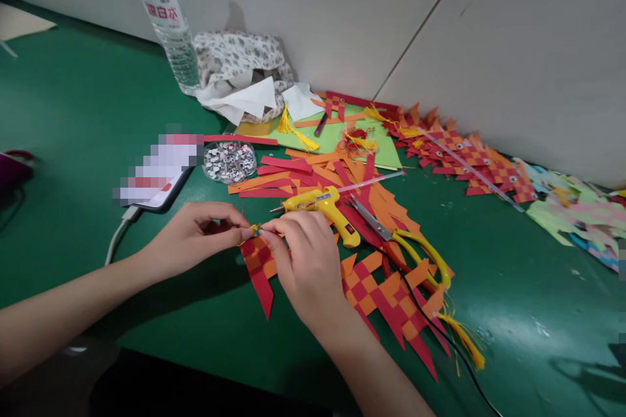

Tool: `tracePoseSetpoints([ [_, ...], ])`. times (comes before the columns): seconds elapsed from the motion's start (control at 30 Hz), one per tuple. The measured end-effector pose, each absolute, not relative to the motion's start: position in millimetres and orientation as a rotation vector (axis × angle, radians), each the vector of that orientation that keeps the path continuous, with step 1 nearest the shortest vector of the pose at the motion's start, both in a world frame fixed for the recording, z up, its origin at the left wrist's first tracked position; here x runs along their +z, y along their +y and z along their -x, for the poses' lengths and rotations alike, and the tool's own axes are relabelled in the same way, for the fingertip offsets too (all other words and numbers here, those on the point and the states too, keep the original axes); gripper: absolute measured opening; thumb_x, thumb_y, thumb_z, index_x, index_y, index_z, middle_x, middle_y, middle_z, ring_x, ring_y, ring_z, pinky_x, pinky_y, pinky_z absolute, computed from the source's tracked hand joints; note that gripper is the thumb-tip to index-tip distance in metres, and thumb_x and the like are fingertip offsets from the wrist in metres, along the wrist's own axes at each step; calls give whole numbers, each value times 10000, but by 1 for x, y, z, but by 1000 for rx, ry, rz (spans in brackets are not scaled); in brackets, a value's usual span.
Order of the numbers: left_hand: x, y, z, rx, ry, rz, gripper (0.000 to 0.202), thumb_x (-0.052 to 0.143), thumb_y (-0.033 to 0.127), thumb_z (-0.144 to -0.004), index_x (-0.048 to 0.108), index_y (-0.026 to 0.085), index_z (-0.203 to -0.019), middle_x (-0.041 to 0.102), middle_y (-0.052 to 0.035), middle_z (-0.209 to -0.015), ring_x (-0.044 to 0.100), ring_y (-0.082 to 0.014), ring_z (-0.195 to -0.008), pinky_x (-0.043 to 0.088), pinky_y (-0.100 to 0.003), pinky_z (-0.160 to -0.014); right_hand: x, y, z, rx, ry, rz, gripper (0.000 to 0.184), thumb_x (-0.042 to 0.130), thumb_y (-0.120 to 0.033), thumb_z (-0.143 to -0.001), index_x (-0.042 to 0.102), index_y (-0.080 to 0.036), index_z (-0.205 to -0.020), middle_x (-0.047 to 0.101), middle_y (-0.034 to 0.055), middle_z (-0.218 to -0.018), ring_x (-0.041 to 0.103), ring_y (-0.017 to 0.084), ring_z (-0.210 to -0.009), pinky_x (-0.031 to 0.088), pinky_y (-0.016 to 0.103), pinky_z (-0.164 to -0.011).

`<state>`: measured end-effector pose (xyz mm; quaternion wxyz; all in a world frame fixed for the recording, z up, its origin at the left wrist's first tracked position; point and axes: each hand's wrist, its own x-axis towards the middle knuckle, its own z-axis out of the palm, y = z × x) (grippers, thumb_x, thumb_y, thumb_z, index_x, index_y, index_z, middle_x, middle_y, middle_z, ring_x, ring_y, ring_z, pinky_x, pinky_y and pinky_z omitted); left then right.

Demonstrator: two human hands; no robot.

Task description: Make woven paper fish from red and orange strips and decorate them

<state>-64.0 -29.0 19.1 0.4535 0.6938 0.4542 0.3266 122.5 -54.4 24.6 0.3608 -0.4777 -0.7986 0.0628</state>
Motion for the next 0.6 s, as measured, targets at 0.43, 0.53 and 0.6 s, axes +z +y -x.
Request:
tracePoseSetpoints([
  [0.43,22,-30,62,846,1117,-1846,115,605,175,-771,697,172,-701,576,35,-578,432,-62,-493,315,-172,-441,25,-56,-120,29,-2172,1218,64,542,-173,-878,603,-187,-891,645,47,-838,559,192,-839,442,340,-758],
  [0.53,22,-30,62,851,1115,-1878,115,608,179,-772,695,171,-698,569,33,-571,434,-65,-491,315,-175,-441,25,-57,-120,35,-2168,1217,73,532,-171,-882,600,-193,-874,644,45,-829,557,192,-830,439,339,-748],
  [0.6,22,-30,62,857,1110,-1899,113,606,178,-774,696,172,-705,572,30,-577,440,-68,-495,319,-179,-444,25,-57,-120,34,-2169,1210,71,529,-166,-881,595,-192,-871,640,45,-825,553,191,-825,438,337,-746],
])
